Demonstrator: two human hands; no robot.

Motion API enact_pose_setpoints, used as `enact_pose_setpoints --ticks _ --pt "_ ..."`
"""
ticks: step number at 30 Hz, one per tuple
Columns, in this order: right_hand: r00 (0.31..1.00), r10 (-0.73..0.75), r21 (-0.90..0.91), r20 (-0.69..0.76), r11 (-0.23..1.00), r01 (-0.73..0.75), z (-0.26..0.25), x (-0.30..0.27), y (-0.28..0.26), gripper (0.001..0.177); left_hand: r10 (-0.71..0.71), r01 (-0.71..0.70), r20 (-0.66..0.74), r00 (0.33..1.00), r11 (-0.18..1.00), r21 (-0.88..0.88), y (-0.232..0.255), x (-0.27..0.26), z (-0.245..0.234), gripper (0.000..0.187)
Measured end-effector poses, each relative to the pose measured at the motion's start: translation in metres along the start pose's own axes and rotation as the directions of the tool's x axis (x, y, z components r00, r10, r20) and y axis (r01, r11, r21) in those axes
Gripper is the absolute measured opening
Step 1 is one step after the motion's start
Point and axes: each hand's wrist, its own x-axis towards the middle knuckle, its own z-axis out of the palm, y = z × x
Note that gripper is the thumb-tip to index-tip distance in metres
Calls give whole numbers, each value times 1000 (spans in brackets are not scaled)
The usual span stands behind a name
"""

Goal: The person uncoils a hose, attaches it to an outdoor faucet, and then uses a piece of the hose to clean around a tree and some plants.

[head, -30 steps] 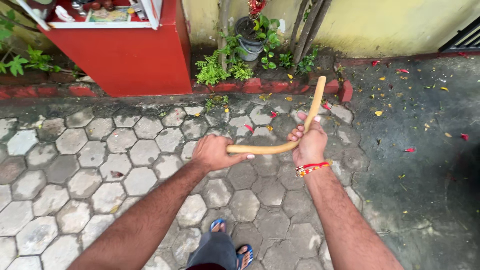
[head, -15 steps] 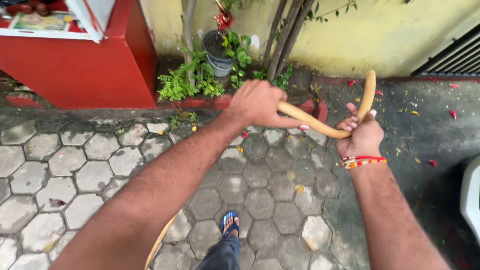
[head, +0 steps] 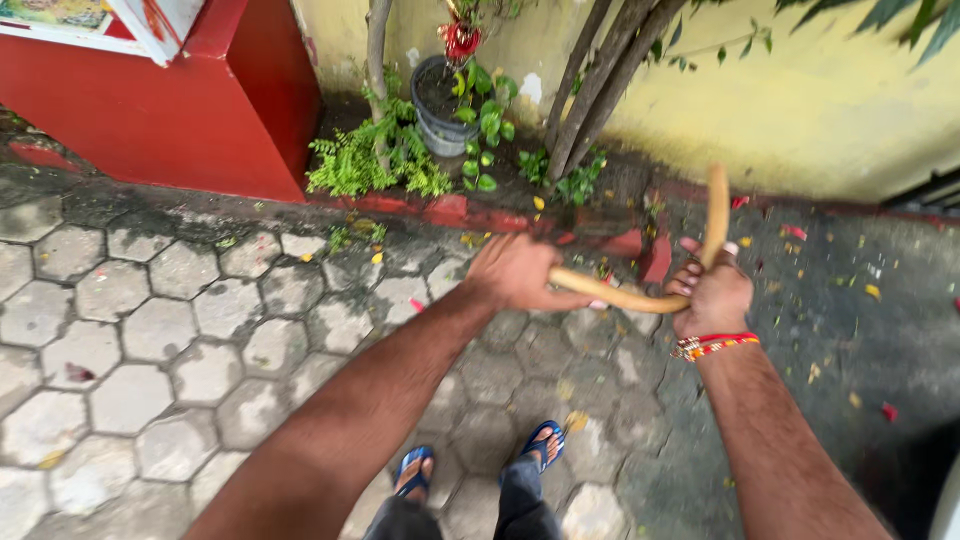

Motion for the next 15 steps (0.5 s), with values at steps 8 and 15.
enact_pose_setpoints --ticks 8,15 --pt "995 -102 177 8 979 99 -31 166 -105 36 -22 24 -171 985 1000 9 91 185 7 92" --pt "992 -13 34 125 999 9 11 257 -103 35 -436 397 -46 899 853 -339 37 165 118 90"
